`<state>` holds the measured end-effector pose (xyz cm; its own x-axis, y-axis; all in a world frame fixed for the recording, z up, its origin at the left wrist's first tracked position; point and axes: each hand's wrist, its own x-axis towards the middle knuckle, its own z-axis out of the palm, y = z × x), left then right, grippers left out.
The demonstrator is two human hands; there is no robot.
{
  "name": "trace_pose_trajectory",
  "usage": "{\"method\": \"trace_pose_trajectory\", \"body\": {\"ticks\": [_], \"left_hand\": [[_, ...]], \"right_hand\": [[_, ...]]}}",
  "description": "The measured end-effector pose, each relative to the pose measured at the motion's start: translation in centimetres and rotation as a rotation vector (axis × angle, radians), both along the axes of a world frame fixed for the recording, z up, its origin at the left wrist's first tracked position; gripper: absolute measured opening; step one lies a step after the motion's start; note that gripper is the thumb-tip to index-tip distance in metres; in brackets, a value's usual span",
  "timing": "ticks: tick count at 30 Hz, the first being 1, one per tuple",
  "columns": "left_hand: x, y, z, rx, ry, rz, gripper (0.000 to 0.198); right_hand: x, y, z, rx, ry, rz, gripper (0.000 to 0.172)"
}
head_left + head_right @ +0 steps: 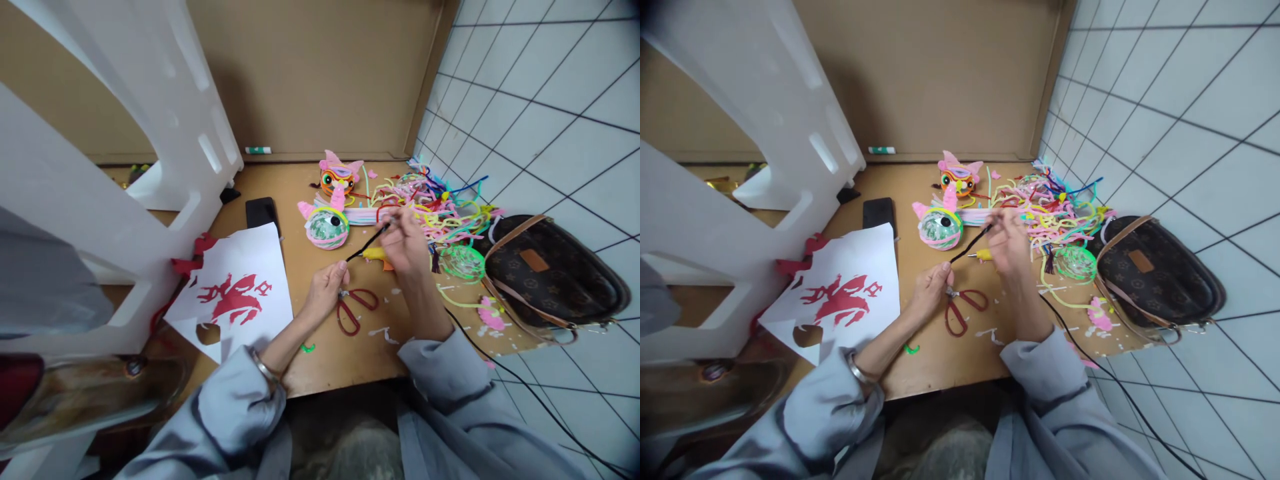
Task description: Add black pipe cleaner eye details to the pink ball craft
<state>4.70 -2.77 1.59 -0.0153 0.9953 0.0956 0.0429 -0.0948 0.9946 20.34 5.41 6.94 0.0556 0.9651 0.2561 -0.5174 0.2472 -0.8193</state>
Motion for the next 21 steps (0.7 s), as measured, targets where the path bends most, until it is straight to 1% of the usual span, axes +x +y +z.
{"method": "trace_pose_trajectory", "body": {"ticks": [2,3,5,7,10,13,17,19,21], "left_hand": [[0.0,0.3,-0.2,-0.042,-0.145,0.023,0.050],[0.0,0.5,-0.2,-0.064,-0.239,0.026,0.050],[0.0,0.8,0.1,-0.107,-0.424,0.009,0.048],[-0.2,1.0,0.6,-0.116,-0.523,-0.017,0.046],[-0.4,1.0,1.0,-0.091,-0.542,-0.042,0.046],[-0.4,0.9,0.8,-0.094,-0.549,-0.071,0.046],[0.1,0.8,0.1,-0.149,-0.593,-0.147,0.048],[0.4,0.8,-0.2,-0.178,-0.624,-0.177,0.048],[0.5,0.8,-0.3,-0.189,-0.610,-0.198,0.050]], "right_hand": [[1.0,0.7,-0.1,-0.001,0.053,-0.087,0.029],[1.1,0.9,-0.3,-0.028,0.040,-0.099,0.034],[0.8,0.7,-0.6,-0.095,-0.045,-0.058,0.045],[-0.3,-0.1,-0.8,-0.097,-0.148,-0.007,0.049],[-2.2,-1.5,-0.8,-0.017,-0.289,0.014,0.045],[-3.4,-2.7,-0.9,0.033,-0.403,0.029,0.036],[-4.6,-3.9,-1.5,0.107,-0.576,0.160,0.035],[-5.0,-4.4,-1.8,0.103,-0.646,0.197,0.037],[-5.2,-4.6,-1.9,0.033,-0.636,0.219,0.038]]}}
